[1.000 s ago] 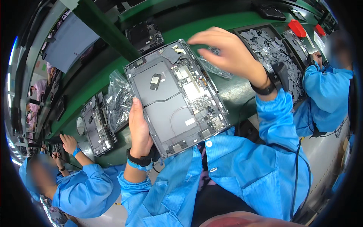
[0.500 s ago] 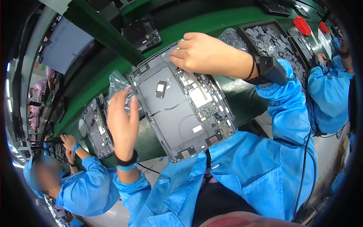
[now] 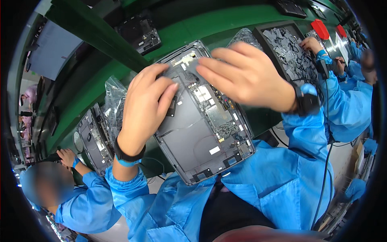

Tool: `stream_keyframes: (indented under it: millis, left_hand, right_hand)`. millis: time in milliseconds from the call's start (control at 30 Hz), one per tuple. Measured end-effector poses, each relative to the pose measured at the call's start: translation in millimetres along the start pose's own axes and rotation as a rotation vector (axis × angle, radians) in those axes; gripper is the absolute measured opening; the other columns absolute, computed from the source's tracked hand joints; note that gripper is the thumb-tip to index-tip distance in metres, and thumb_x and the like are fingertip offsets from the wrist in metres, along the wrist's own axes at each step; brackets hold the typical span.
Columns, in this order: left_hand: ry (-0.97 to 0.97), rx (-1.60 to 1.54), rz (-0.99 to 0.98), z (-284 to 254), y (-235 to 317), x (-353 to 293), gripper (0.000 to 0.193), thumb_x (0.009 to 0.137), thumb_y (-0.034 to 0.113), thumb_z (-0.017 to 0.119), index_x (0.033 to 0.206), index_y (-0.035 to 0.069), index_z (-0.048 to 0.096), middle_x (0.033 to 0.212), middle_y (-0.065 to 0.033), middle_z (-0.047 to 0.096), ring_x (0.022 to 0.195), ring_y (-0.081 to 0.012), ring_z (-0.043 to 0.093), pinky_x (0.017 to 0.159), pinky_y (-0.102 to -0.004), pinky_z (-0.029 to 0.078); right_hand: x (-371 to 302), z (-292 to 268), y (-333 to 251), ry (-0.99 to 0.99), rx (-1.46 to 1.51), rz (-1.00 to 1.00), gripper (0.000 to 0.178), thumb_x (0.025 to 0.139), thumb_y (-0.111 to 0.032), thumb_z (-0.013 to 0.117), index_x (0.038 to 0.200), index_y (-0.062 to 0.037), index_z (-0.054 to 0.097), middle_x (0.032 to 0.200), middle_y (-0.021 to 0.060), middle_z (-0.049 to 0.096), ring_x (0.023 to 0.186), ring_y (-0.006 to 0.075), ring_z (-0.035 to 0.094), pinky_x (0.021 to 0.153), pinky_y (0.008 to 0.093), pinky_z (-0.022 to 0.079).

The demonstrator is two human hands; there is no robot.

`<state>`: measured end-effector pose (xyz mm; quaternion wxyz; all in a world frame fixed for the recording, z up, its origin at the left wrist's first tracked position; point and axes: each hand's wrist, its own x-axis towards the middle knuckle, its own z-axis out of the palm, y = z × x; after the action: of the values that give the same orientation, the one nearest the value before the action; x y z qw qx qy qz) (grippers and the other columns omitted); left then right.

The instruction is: Assembling internal components and cables of electronic tablets on a factory production line.

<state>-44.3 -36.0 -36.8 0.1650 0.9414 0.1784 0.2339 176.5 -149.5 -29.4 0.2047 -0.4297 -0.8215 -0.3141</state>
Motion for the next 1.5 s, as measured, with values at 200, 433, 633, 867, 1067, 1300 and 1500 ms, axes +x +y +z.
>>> stream_keyframes:
  millis: [200, 433, 633, 867, 1067, 1300, 1500]
  left_hand:
    - [-0.040, 0.046, 0.042, -6.3, 6.3, -21.4, 0.014, 0.083, 0.007, 0.067, 0.095, 0.001, 0.072, 0.114, -0.0145, 0.067, 0.115, -0.0353, 0.059, 0.099, -0.0445, 0.044]
    - [0.493, -0.062, -0.542, 25.0, -26.0, -77.1, 0.015, 0.087, 0.000, 0.060, 0.098, -0.007, 0.067, 0.097, -0.0162, 0.069, 0.092, -0.0267, 0.064, 0.087, -0.0333, 0.048]
    - [0.111, -0.093, -0.562, 68.4, -91.6, -143.6, 0.028, 0.092, 0.009, 0.053, 0.116, -0.006, 0.058, 0.108, -0.0196, 0.063, 0.103, -0.0318, 0.059, 0.093, -0.0378, 0.044]
    - [0.045, -0.335, -0.876, 71.5, -119.8, -179.7, 0.055, 0.099, 0.016, 0.047, 0.148, -0.002, 0.030, 0.147, -0.0159, 0.041, 0.133, -0.0250, 0.040, 0.112, -0.0331, 0.029]
    - [-0.003, -0.336, -0.845, 56.0, -112.0, -156.7, 0.038, 0.092, 0.013, 0.052, 0.125, -0.005, 0.053, 0.118, -0.0217, 0.060, 0.110, -0.0334, 0.057, 0.098, -0.0381, 0.042]
    - [0.070, -0.221, -0.743, 63.2, -92.7, -138.0, 0.027, 0.089, 0.007, 0.053, 0.111, -0.006, 0.061, 0.105, -0.0216, 0.065, 0.098, -0.0379, 0.062, 0.087, -0.0406, 0.048]
    - [0.226, -0.170, -0.611, 64.9, -90.2, -132.5, 0.020, 0.086, 0.000, 0.059, 0.105, -0.007, 0.062, 0.089, -0.0158, 0.065, 0.082, -0.0240, 0.063, 0.075, -0.0338, 0.050]
  right_hand:
    - [-31.4, -30.0, -33.9, -0.160, 0.319, 0.129, 0.033, 0.069, -0.021, 0.072, 0.096, -0.0019, 0.070, 0.106, 0.0084, 0.068, 0.100, 0.0237, 0.061, 0.077, 0.0346, 0.049]
    - [-127.3, 8.9, 47.5, -0.072, 0.294, 0.748, 0.012, 0.080, -0.013, 0.071, 0.090, -0.0091, 0.072, 0.089, 0.0060, 0.070, 0.083, 0.0258, 0.064, 0.073, 0.0364, 0.052]
    - [-153.2, 35.5, 28.9, -0.469, 0.382, 0.682, 0.012, 0.078, -0.014, 0.069, 0.090, -0.0101, 0.069, 0.082, 0.0035, 0.062, 0.087, 0.0257, 0.063, 0.072, 0.0391, 0.052]
    - [-156.0, 31.8, 28.5, -0.564, 0.575, 0.700, 0.016, 0.077, -0.009, 0.071, 0.093, -0.0065, 0.068, 0.093, 0.0077, 0.060, 0.089, 0.0282, 0.061, 0.074, 0.0387, 0.050]
    - [-152.6, 35.0, 21.6, -0.525, 0.537, 0.749, 0.012, 0.077, -0.008, 0.071, 0.087, -0.0053, 0.067, 0.091, 0.0069, 0.060, 0.090, 0.0283, 0.061, 0.075, 0.0380, 0.050]
    - [-153.9, 41.4, 11.6, -0.287, 0.412, 0.783, 0.014, 0.075, -0.011, 0.073, 0.083, -0.0067, 0.062, 0.092, 0.0053, 0.062, 0.088, 0.0277, 0.059, 0.076, 0.0381, 0.048]
    - [-152.9, 37.2, 9.3, -0.466, 0.392, 0.746, 0.011, 0.077, -0.010, 0.071, 0.084, -0.0077, 0.063, 0.089, 0.0066, 0.058, 0.089, 0.0284, 0.057, 0.076, 0.0386, 0.048]
